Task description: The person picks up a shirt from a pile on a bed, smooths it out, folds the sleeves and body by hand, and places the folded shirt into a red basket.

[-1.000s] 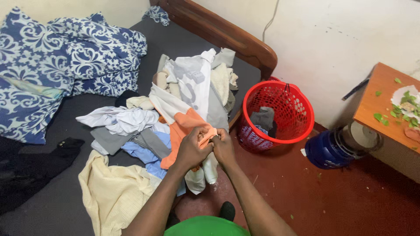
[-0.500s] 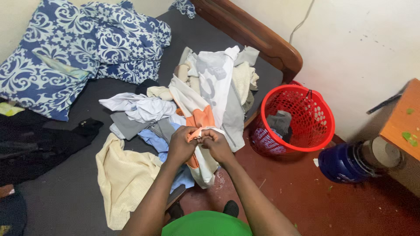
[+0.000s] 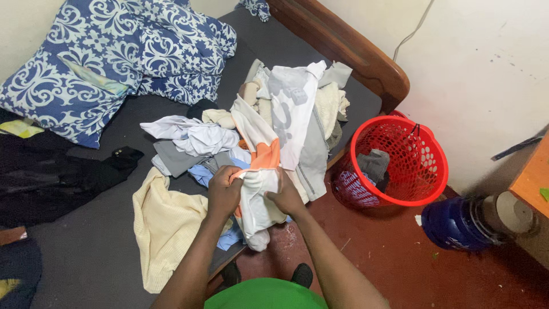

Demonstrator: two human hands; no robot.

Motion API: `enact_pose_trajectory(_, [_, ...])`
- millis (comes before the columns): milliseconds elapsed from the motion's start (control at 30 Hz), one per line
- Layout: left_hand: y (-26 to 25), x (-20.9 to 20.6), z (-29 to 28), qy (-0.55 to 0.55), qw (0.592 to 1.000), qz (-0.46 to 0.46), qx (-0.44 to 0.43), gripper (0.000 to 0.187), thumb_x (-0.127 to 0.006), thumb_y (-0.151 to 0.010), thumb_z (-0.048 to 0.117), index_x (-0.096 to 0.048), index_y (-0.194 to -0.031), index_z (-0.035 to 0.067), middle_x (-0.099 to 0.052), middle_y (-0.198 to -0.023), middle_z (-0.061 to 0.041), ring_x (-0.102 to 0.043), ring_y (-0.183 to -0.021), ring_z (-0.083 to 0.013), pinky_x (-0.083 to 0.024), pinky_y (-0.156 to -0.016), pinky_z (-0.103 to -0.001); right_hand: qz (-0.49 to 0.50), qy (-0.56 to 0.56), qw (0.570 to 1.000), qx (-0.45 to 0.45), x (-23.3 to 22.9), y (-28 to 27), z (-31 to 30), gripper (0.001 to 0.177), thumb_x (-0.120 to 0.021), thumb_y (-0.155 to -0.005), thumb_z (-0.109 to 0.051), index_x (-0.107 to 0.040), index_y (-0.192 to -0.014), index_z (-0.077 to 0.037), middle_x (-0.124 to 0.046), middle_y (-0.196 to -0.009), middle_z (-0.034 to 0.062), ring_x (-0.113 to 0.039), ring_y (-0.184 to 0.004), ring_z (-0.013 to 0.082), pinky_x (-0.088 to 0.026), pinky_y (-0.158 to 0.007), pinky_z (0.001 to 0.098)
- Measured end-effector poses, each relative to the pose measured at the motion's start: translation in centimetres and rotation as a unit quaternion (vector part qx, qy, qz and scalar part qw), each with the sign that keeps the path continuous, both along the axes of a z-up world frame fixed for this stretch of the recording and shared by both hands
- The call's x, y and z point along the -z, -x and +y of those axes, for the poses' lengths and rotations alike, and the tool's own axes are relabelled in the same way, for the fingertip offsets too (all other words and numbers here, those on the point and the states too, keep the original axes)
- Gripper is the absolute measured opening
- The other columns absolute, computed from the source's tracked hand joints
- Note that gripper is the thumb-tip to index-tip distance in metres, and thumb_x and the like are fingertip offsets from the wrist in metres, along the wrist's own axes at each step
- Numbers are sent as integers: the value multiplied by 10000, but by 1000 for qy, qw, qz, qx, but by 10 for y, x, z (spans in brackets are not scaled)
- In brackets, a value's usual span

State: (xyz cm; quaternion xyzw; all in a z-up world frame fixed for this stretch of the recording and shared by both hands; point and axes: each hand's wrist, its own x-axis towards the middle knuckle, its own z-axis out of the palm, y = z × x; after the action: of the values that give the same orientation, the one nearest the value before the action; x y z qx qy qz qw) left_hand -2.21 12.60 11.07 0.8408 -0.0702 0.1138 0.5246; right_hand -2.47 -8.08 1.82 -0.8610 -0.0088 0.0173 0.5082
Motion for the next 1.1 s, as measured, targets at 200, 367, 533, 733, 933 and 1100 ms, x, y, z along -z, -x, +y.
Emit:
enact_pose_trajectory(200, [1,-3,20,57,998,1,-7,162,-611,-828,85,-692,-927,-15,-693,-893,-120,-677,-812,-237,-525,-766,-342,80,-79,991,75,43,-10,10,831,-653,-756,-73,-313,-1509,22,-621,-1298,181,-645,-1152,250,-500,-980,325])
enact_pose_trajectory(367, [2,4,38,114,993,29,-19,150,-578,-807,75,-662,-879,-26,-671,-830,-105,-631,-770,-195,-507,-742,-324,160,-227,954,109,94,-26,1,441,-552,-869,-115,-509,-1269,64,-560,-872,61,-515,-745,148,-431,-659,301])
enact_pose_trajectory(533, [6,3,50,163,983,74,-27,156,-521,-802,64,-638,-837,-34,-652,-745,-89,-594,-691,-162,-491,-668,-320,185,-322,924,93,106,-30,16,320,-500,-1048,-290,-524,-896,-9,-395,-693,-20,-336,-612,110,-276,-529,301])
enact_pose_trajectory(733, [17,-10,66,152,988,40,-2,160,-507,-787,59,-646,-812,-18,-670,-733,-78,-590,-673,-141,-484,-653,-302,278,-274,918,60,87,-32,45,381,-449,-1016,-392,-647,-867,-102,-468,-657,-42,-393,-591,86,-342,-552,274])
enact_pose_trajectory(933, [25,-13,77,100,995,18,-5,137,-536,-771,61,-632,-781,-36,-635,-735,-79,-584,-662,-147,-476,-639,-304,351,-369,858,64,89,-45,68,499,-550,-1077,-537,-509,-849,-96,-386,-651,-31,-333,-530,108,-319,-475,312])
enact_pose_trajectory(1100, [28,-6,83,138,989,44,-10,148,-526,-765,60,-636,-783,-38,-623,-737,-90,-566,-661,-162,-470,-636,-316,276,-424,862,-1,86,-52,64,196,-666,-1045,-251,-606,-1066,-66,-579,-852,23,-528,-687,132,-455,-617,317])
